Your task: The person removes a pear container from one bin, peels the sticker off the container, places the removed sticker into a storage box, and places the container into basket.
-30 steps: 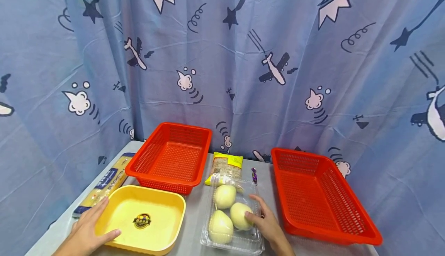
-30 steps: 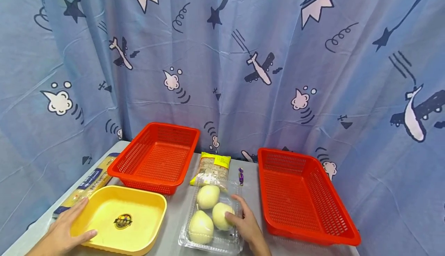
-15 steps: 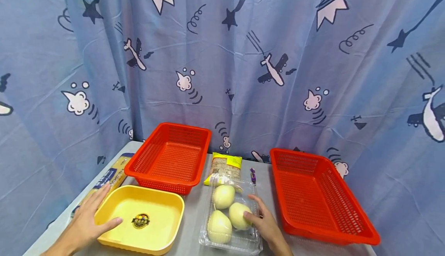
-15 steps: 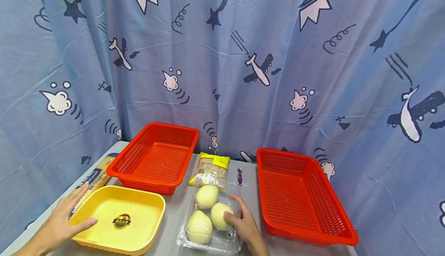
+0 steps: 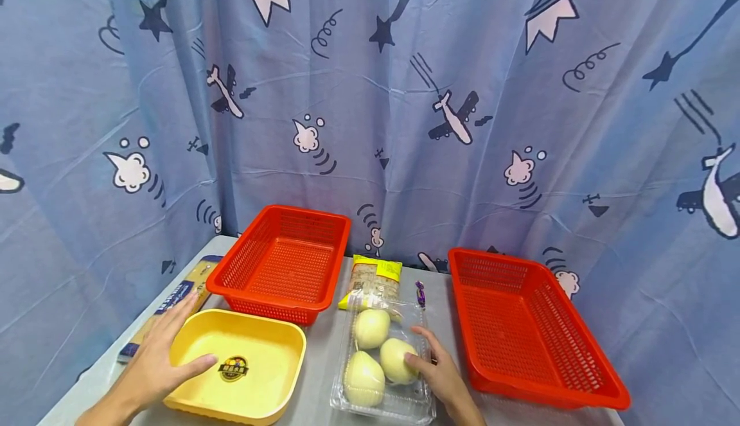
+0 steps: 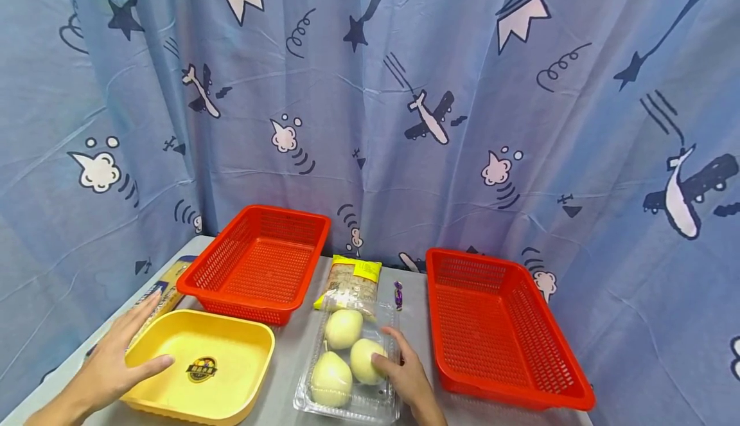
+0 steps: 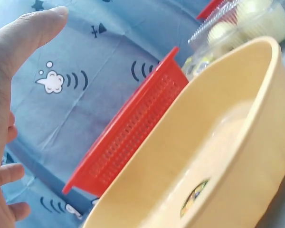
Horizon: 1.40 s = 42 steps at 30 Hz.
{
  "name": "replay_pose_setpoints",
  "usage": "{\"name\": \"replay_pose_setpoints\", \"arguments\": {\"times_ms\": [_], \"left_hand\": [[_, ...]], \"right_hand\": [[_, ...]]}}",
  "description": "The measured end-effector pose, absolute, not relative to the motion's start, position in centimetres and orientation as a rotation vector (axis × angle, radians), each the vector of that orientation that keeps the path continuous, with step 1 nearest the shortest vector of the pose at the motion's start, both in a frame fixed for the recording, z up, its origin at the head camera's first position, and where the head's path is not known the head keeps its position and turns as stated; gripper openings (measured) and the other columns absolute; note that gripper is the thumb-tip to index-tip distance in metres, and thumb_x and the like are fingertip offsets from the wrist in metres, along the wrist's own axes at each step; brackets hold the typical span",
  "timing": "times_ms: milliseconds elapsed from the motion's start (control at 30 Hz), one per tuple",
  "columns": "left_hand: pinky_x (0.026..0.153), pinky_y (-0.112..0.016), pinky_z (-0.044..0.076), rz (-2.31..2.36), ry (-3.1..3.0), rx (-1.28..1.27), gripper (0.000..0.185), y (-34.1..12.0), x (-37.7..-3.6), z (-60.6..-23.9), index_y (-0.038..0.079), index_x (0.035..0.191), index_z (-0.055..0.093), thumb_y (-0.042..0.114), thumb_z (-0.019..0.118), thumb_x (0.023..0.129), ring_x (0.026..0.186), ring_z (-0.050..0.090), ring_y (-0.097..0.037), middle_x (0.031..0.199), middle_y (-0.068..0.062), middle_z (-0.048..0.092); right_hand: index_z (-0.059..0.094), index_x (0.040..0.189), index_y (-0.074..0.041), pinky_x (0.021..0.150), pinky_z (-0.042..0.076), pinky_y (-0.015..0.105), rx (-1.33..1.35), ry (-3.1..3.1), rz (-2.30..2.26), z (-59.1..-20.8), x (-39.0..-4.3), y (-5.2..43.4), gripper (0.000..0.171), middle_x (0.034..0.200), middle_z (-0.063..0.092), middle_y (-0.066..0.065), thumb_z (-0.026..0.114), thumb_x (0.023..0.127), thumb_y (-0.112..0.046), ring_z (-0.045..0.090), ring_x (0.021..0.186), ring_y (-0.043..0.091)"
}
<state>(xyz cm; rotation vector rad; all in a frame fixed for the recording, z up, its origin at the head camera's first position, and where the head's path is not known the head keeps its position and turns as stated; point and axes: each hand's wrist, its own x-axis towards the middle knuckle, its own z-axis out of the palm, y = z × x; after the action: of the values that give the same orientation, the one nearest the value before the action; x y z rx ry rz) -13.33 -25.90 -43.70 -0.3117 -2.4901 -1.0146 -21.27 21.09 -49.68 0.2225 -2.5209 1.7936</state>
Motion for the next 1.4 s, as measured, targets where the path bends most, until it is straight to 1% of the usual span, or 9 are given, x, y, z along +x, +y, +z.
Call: {"name": "replay_pose_setpoints", "arguments": {"times_ms": [133,267,400,467,700,1033,1100,1267,1400], "left_hand": [[0.104,-0.069,-0.001,-1.049,-2.455,-0.348,0.098,-25.1,-13.6,-43.9,0.024,0.155,0.024,0.029,0.081,0.075,0.135,0.021,-0.048,0.157,-0.010,0.022],[0.097,-0.076,0.011,-1.094,-2.436,-0.361,0.097,-24.1,-13.9,-43.8,0.021,0.154,0.026,0.028,0.082,0.074,0.137,0.020,-0.044,0.158,-0.004,0.022],[0.089,-0.078,0.021,-1.135,-2.435,-0.361,0.096,-23.2,-14.3,-43.8,0.023,0.154,0.028,0.028,0.081,0.075,0.136,0.023,-0.045,0.157,-0.006,0.024],[0.090,-0.077,0.022,-1.156,-2.434,-0.360,0.095,-22.6,-14.5,-43.8,0.025,0.154,0.027,0.028,0.081,0.076,0.135,0.024,-0.044,0.156,-0.008,0.025],[0.093,-0.075,0.023,-1.264,-2.412,-0.371,0.094,-20.3,-15.3,-43.7,0.033,0.153,0.025,0.028,0.080,0.078,0.137,0.022,-0.040,0.157,-0.003,0.023],[0.098,-0.069,0.025,-1.320,-2.335,-0.444,0.092,-17.2,-16.4,-43.9,0.029,0.153,0.030,0.026,0.081,0.076,0.135,0.030,-0.037,0.152,-0.009,0.034],[0.100,-0.065,0.026,-1.347,-2.321,-0.454,0.092,-16.7,-16.6,-44.0,0.030,0.152,0.029,0.025,0.081,0.076,0.135,0.032,-0.033,0.150,-0.008,0.038],[0.101,-0.059,0.026,-1.416,-2.286,-0.489,0.093,-15.2,-17.1,-44.4,0.029,0.153,0.029,0.022,0.081,0.076,0.134,0.035,-0.025,0.148,-0.007,0.041],[0.101,-0.059,0.029,-1.452,-2.272,-0.514,0.092,-14.0,-17.5,-44.5,0.028,0.152,0.030,0.023,0.081,0.076,0.133,0.037,-0.027,0.148,-0.006,0.041]], "right_hand": [[0.053,0.135,-0.012,0.088,0.037,0.042,0.214,-2.540,1.762,-49.6,-21.2,21.1,0.056,0.135,0.046,0.024,0.073,0.084,-0.018,0.043,0.116,0.033],[0.053,0.136,-0.012,0.090,0.036,0.046,0.205,-2.549,1.745,-49.7,-21.2,21.1,0.056,0.136,0.046,0.024,0.073,0.084,-0.018,0.042,0.118,0.034],[0.052,0.137,-0.013,0.095,0.033,0.051,0.190,-2.553,1.745,-49.9,-21.3,21.0,0.056,0.139,0.044,0.024,0.072,0.085,-0.018,0.040,0.122,0.034],[0.052,0.137,-0.014,0.096,0.031,0.052,0.181,-2.557,1.747,-50.0,-21.4,21.1,0.056,0.140,0.043,0.024,0.071,0.085,-0.018,0.038,0.124,0.035],[0.052,0.137,-0.014,0.090,0.035,0.042,0.162,-2.562,1.730,-50.2,-21.4,21.2,0.056,0.134,0.047,0.021,0.072,0.085,-0.019,0.043,0.114,0.029],[0.051,0.137,-0.010,0.076,0.038,0.036,0.165,-2.550,1.766,-50.1,-21.4,21.1,0.056,0.119,0.051,0.022,0.072,0.085,-0.014,0.046,0.095,0.025],[0.052,0.136,-0.008,0.077,0.038,0.036,0.167,-2.543,1.775,-49.3,-21.0,20.9,0.055,0.119,0.050,0.023,0.071,0.085,-0.013,0.046,0.096,0.027],[0.052,0.136,-0.011,0.082,0.037,0.037,0.191,-2.511,1.791,-49.4,-21.0,20.8,0.056,0.129,0.048,0.023,0.072,0.085,-0.016,0.045,0.104,0.029],[0.052,0.137,-0.013,0.085,0.036,0.038,0.193,-2.506,1.803,-50.1,-21.3,21.0,0.056,0.132,0.047,0.023,0.072,0.085,-0.017,0.044,0.109,0.029]]}}
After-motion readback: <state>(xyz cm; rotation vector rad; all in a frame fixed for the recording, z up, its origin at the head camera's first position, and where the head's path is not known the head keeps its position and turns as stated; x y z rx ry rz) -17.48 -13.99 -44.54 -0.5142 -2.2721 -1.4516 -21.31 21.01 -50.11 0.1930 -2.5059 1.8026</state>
